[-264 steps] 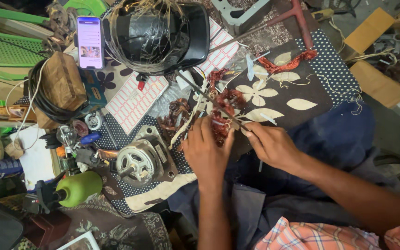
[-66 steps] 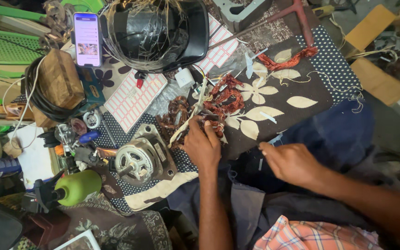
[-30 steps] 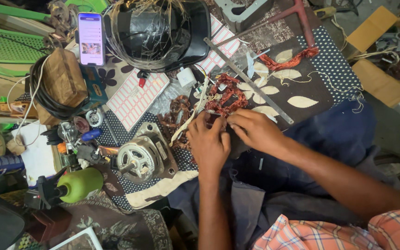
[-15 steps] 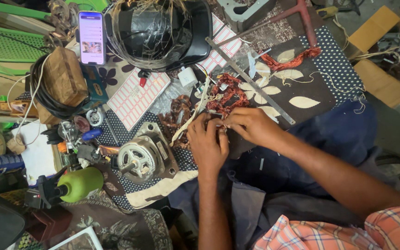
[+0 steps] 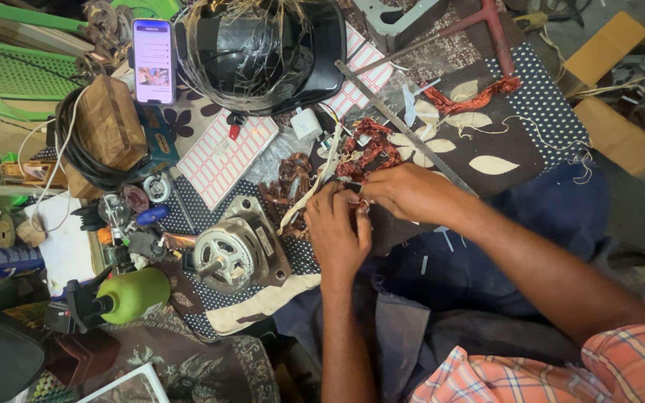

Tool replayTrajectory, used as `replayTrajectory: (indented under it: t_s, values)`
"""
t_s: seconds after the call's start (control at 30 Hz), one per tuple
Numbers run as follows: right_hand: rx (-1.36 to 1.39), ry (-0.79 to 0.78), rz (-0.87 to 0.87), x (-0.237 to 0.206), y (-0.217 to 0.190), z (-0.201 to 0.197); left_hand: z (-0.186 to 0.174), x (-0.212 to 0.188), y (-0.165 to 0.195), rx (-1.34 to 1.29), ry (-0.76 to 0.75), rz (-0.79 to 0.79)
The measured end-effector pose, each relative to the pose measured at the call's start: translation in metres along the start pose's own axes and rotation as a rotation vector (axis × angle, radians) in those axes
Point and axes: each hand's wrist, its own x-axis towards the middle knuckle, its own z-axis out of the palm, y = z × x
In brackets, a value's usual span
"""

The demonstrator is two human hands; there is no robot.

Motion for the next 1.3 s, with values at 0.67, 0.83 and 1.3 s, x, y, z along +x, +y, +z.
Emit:
replayTrajectory:
  t_s: [0.67, 0.83, 1.3]
  values:
    - [0.181, 0.371, 0.233, -0.018, -0.008, 0.039, 0.003, -0.002, -0.004, -0.006, -0.015, -0.016]
    - [0.229, 0.392, 0.291, -0.018, -0.004, 0.037, 0.0, -0.001, -0.002, 0.024, -0.039, -0.008]
    - [0.243, 0.402, 0.231, -0.023, -0.008, 0.039, -0.001, 0.001, 0.002, 0.044, -0.018, 0.0]
